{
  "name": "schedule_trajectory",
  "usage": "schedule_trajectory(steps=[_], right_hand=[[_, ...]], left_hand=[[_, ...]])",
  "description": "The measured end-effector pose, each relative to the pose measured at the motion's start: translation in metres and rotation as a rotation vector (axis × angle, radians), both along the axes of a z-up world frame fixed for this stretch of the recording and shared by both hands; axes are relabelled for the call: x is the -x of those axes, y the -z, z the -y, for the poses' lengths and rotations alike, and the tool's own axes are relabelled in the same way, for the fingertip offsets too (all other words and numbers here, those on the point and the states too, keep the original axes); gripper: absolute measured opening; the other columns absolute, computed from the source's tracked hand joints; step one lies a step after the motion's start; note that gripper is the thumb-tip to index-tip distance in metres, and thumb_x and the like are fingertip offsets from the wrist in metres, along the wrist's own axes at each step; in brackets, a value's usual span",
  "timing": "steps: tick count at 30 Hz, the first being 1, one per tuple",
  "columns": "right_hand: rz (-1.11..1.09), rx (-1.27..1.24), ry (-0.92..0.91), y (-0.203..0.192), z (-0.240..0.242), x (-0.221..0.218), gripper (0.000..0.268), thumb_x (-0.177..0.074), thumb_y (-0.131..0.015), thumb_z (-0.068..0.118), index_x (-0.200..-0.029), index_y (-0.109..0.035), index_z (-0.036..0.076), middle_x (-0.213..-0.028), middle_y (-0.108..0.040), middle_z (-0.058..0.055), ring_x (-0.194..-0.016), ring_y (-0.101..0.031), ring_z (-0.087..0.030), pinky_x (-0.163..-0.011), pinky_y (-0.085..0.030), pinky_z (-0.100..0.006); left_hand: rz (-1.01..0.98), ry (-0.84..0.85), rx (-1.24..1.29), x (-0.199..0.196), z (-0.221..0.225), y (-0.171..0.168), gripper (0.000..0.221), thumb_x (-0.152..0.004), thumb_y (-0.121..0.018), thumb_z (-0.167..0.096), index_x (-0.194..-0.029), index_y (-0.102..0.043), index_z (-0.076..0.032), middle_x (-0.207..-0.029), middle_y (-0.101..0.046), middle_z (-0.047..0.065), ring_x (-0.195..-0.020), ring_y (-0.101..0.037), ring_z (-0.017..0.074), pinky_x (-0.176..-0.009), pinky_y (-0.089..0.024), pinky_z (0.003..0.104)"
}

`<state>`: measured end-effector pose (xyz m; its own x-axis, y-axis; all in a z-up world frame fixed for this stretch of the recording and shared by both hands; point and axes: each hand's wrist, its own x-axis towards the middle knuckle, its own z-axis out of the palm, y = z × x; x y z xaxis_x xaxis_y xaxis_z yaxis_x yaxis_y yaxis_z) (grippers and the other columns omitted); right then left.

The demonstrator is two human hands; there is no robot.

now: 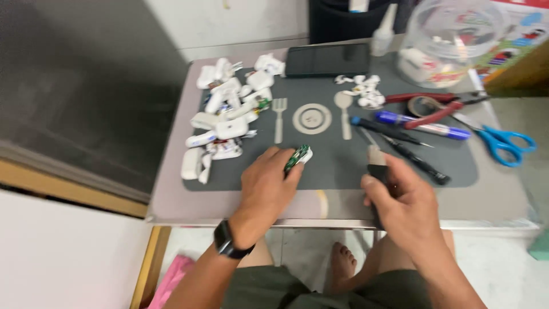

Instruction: Repairing small electronic earbud cases by disassembling components and using hand tools

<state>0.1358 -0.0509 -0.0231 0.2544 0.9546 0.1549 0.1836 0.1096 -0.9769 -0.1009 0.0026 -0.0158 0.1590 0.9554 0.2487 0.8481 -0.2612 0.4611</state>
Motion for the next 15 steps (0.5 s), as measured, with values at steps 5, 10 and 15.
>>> schedule_trajectory(steps=[5, 10, 15], right_hand=[[0.582, -0.151, 0.029, -0.011, 0.001, -0.006, 0.056, -0.083, -0.079, 0.015, -0.138, -0.067, 0.017, -0.127, -0.073, -0.013, -0.117, -0.068, -0.031, -0.097, -0.051, -0.042], [0.927, -0.136, 0.031, -0.014, -0.014, -0.001, 0.051, -0.089, -0.069, 0.021, -0.140, -0.062, 0.026, -0.116, -0.077, 0.004, -0.088, -0.072, -0.026, -0.060, -0.054, -0.042], [1.145, -0.043, 0.213, -0.035, -0.024, -0.012, 0.043, -0.090, -0.069, 0.039, -0.131, -0.064, 0.028, -0.115, -0.071, 0.003, -0.085, -0.071, -0.033, -0.057, -0.054, -0.049]], left_hand=[[0.222, 0.087, -0.107, -0.017, 0.029, -0.015, 0.022, -0.089, -0.071, -0.024, -0.109, -0.076, -0.016, -0.105, -0.076, 0.003, -0.097, -0.070, 0.0290, -0.085, -0.052, 0.039], [0.170, 0.111, -0.110, -0.023, 0.038, -0.018, 0.020, -0.088, -0.068, -0.021, -0.105, -0.075, -0.013, -0.109, -0.078, -0.002, -0.095, -0.068, 0.0240, -0.092, -0.047, 0.039], [0.142, 0.134, -0.154, -0.022, 0.038, -0.015, 0.022, -0.089, -0.069, -0.022, -0.107, -0.075, -0.011, -0.109, -0.077, 0.000, -0.094, -0.066, 0.0274, -0.093, -0.048, 0.042]])
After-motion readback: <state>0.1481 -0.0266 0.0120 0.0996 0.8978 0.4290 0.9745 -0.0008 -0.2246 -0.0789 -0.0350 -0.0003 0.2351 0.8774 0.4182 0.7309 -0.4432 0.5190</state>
